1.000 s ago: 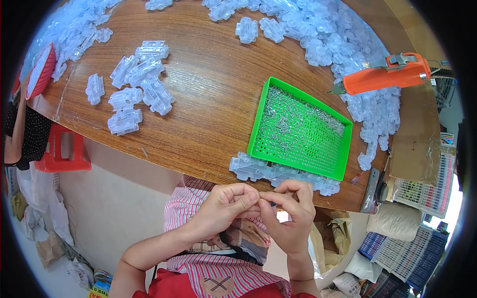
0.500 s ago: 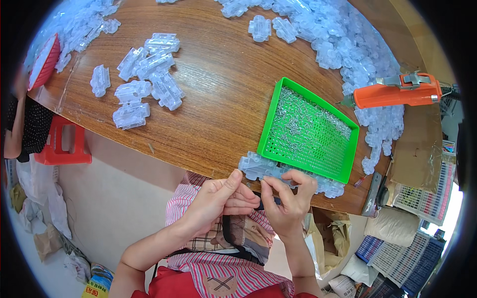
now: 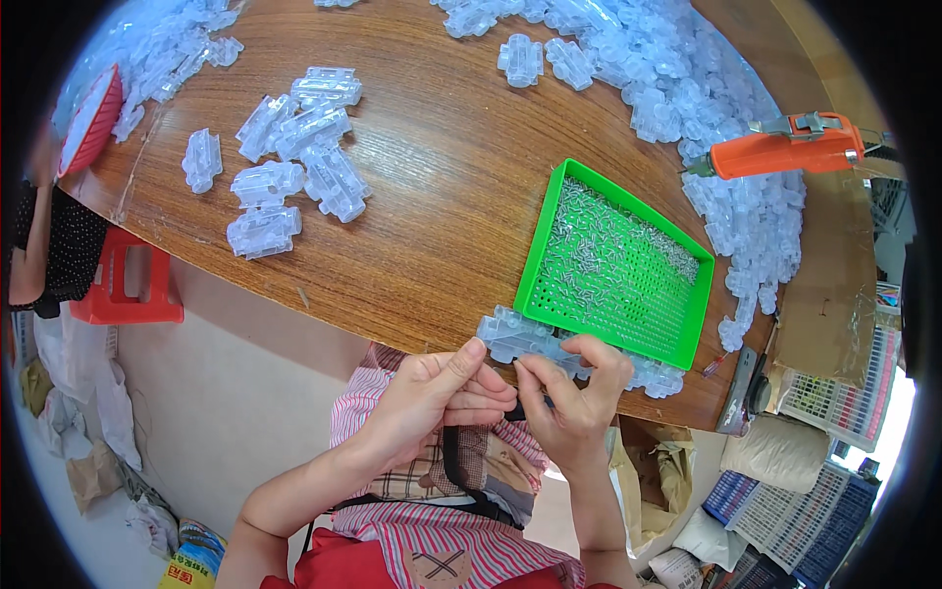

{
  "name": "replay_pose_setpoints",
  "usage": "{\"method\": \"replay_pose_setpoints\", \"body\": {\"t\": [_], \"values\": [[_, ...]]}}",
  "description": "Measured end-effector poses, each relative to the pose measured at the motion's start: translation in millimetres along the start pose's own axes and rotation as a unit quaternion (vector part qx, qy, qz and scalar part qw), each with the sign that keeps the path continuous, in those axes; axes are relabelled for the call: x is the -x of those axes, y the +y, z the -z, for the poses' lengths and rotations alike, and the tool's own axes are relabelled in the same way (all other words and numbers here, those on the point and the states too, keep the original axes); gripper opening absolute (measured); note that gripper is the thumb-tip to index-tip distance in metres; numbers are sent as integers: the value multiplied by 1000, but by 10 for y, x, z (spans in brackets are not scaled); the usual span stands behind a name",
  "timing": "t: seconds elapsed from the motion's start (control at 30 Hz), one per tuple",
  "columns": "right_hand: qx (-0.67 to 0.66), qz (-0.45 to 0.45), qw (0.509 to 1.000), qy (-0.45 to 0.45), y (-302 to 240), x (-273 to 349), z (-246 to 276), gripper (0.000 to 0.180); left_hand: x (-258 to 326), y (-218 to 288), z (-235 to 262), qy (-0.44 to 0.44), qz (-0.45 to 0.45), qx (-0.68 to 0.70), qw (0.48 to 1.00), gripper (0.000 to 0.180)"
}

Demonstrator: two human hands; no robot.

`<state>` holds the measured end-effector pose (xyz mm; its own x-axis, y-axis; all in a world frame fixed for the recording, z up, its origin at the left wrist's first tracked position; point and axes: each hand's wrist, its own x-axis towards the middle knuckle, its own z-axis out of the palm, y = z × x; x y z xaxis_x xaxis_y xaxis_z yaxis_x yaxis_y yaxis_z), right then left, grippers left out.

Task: The person gathers clear plastic components, inserts small metal pins from a tray into them, and uses a power screwdriver to secure the pins. Finally, they place the finished items into a large bag.

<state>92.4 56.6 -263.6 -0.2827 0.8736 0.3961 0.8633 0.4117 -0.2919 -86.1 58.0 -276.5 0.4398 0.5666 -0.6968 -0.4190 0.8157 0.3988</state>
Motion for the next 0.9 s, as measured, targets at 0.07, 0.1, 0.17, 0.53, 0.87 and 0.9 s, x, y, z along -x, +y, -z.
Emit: {"method": "replay_pose_setpoints", "body": {"t": [0.07,0.1,0.17,0.53,0.87,0.9], "values": [[-7,-12,1000,1,-5,0,-4,22,0,25,-4,5,-6,5,1000,49],[-17,-20,1000,3,-6,-2,-11,21,0,29,0,5,-6,4,1000,49],[-27,-26,999,6,-7,-3,-22,21,-1,42,8,4,-9,2,1000,49],[-126,-160,979,28,-50,31,-42,21,38,35,10,0,-10,23,1000,48],[-153,-93,984,15,-201,92,369,18,57,134,-170,-232,1,238,943,89],[-147,-58,987,8,-207,92,343,19,35,142,-203,-230,4,238,944,89]]}}
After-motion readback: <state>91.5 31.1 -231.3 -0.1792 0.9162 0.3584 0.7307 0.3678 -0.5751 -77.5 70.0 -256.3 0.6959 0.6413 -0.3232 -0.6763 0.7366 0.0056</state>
